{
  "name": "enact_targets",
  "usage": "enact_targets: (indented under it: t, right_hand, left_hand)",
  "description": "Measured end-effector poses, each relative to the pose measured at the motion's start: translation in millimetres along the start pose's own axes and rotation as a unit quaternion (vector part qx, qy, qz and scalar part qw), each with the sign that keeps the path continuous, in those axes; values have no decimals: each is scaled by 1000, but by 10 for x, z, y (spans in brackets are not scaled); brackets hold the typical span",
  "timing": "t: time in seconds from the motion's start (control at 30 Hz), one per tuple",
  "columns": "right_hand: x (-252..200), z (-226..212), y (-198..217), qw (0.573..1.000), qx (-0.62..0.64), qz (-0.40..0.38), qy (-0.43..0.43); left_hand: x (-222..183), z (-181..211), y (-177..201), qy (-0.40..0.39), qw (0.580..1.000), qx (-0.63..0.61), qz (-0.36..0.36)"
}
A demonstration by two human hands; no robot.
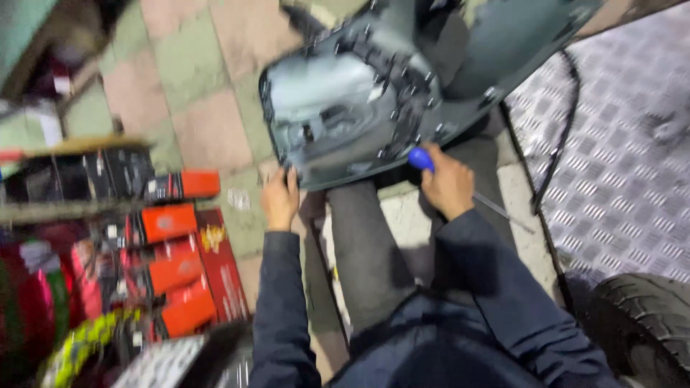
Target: Removing plastic body panels from a motorcycle using a screwdriver and manual pulling.
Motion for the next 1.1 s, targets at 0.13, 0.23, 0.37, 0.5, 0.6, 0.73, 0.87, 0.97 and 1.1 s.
enact_targets:
  t: [0.13,0.23,0.37,0.5,0.6,0.73,0.87,0.97,1.1]
  right_hand:
    - [-29,-42,-2,999,12,14,44]
    - [-39,43,-36,998,-11,23,56]
    - [-22,70,-36,997,-19,39,65]
    - [-37,94,-46,997,-27,46,62]
    - [-3,81,-56,996,-32,46,62]
    - [-4,114,-41,997,-42,37,55]
    - [-28,164,-119,997,-21,39,57]
    - [2,170,-109,997,-17,43,60]
    - [-13,86,-23,997,-4,48,56]
  left_hand:
    - [-44,-172,148,18,996,-77,-46]
    - [-62,-145,349,100,973,-195,-74]
    - [-125,-128,429,138,960,-227,-92]
    - [-243,112,427,153,977,-95,-114]
    - [-232,237,377,195,972,-34,-126]
    - [-66,136,140,221,965,23,-142]
    - [30,96,107,192,965,40,-172]
    - [34,266,240,190,964,7,-184]
    - [-55,261,309,197,964,-45,-175]
Point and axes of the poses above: each hand's wrist, its own x-axis towards the middle knuckle, its own y-axis out of the back of the hand, z = x × y, the point moved 5 cm from there along x, towards the middle knuckle, and after that the axes turned 14 degrees about y, right-handed, at the moved point
